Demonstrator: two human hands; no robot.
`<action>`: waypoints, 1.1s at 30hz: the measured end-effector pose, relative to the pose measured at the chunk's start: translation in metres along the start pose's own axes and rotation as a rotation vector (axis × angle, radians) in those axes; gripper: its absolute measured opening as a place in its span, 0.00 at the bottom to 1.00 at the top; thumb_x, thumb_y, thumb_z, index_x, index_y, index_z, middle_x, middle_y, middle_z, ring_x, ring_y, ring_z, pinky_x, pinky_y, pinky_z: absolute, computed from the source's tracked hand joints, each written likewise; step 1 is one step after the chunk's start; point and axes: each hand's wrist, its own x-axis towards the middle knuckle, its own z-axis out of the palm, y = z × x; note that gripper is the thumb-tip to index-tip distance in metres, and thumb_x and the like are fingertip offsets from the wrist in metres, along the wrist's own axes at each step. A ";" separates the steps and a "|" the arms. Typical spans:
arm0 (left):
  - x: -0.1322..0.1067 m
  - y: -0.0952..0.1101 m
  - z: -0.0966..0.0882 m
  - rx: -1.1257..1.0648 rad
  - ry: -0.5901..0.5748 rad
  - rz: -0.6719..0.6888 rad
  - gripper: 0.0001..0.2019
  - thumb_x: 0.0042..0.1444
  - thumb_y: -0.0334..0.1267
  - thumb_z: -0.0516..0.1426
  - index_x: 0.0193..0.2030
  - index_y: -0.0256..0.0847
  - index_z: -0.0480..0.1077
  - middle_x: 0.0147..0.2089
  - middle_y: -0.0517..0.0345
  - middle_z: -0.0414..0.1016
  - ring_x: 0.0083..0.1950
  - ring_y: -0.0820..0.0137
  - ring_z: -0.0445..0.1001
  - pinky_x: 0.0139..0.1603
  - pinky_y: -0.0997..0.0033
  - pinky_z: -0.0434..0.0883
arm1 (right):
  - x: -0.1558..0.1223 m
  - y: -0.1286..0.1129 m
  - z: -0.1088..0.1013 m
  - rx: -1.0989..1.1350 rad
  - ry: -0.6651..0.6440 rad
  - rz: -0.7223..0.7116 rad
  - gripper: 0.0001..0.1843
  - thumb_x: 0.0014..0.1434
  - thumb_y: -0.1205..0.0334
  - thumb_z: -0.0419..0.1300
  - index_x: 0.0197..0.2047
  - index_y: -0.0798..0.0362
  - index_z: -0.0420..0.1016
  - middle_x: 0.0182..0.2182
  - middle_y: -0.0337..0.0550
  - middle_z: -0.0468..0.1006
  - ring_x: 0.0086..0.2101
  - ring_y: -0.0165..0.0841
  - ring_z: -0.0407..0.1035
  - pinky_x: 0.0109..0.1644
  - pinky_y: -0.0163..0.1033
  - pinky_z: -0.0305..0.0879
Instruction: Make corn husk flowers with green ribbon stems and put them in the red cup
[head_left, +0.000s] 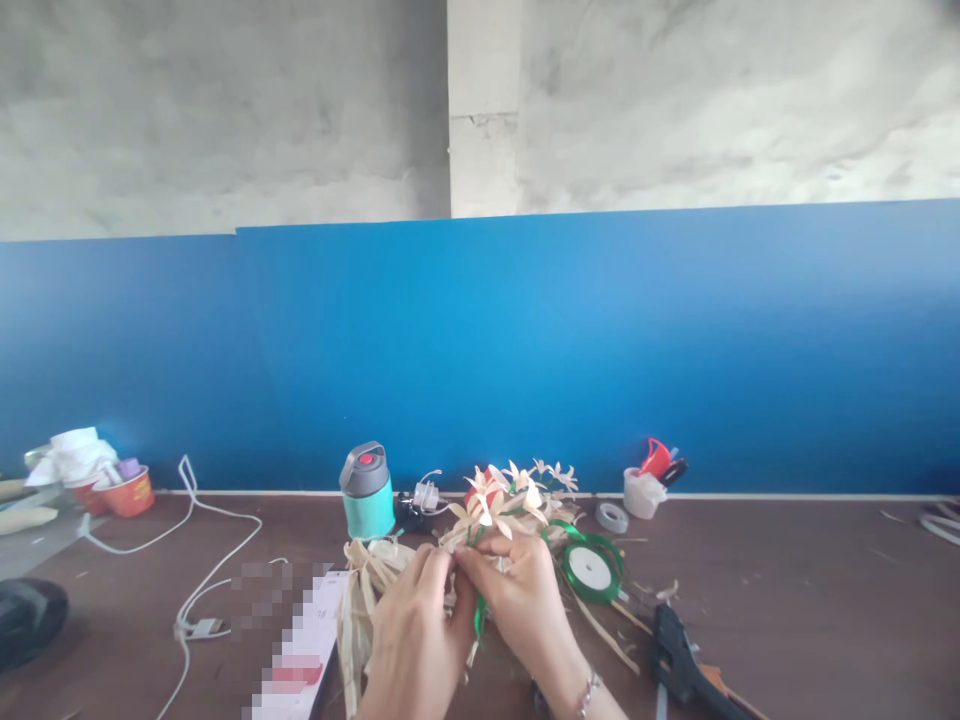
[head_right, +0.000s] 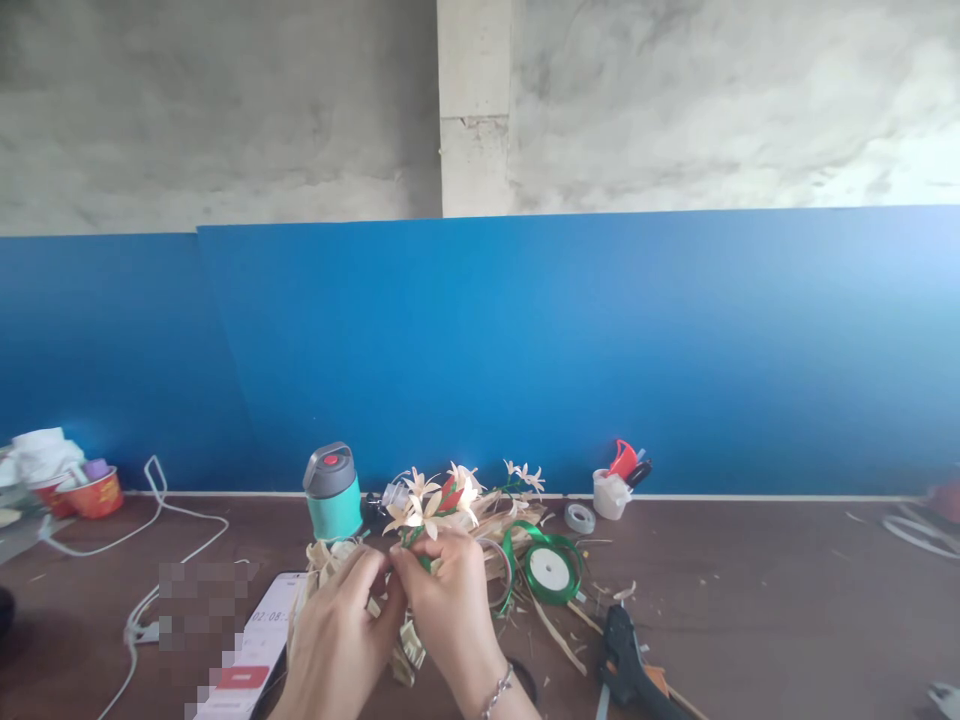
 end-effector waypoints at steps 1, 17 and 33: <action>0.001 -0.001 0.000 -0.003 0.000 -0.004 0.07 0.55 0.31 0.52 0.26 0.43 0.65 0.24 0.58 0.71 0.26 0.66 0.72 0.26 0.72 0.63 | -0.001 0.000 0.001 -0.046 0.018 -0.013 0.14 0.52 0.61 0.59 0.17 0.54 0.74 0.17 0.40 0.72 0.23 0.33 0.64 0.27 0.36 0.58; 0.002 -0.010 0.006 -0.204 0.119 0.091 0.06 0.55 0.29 0.53 0.30 0.41 0.68 0.26 0.58 0.74 0.28 0.70 0.72 0.29 0.75 0.65 | 0.005 0.008 0.001 0.175 0.066 0.085 0.12 0.48 0.59 0.63 0.19 0.54 0.68 0.18 0.37 0.69 0.23 0.31 0.63 0.28 0.35 0.59; 0.017 -0.005 -0.013 -0.898 -0.433 -0.496 0.07 0.48 0.37 0.55 0.23 0.39 0.64 0.20 0.63 0.64 0.22 0.74 0.61 0.23 0.76 0.59 | 0.009 0.008 -0.009 0.825 -0.204 0.197 0.08 0.39 0.64 0.72 0.18 0.54 0.77 0.27 0.41 0.77 0.29 0.31 0.69 0.34 0.35 0.64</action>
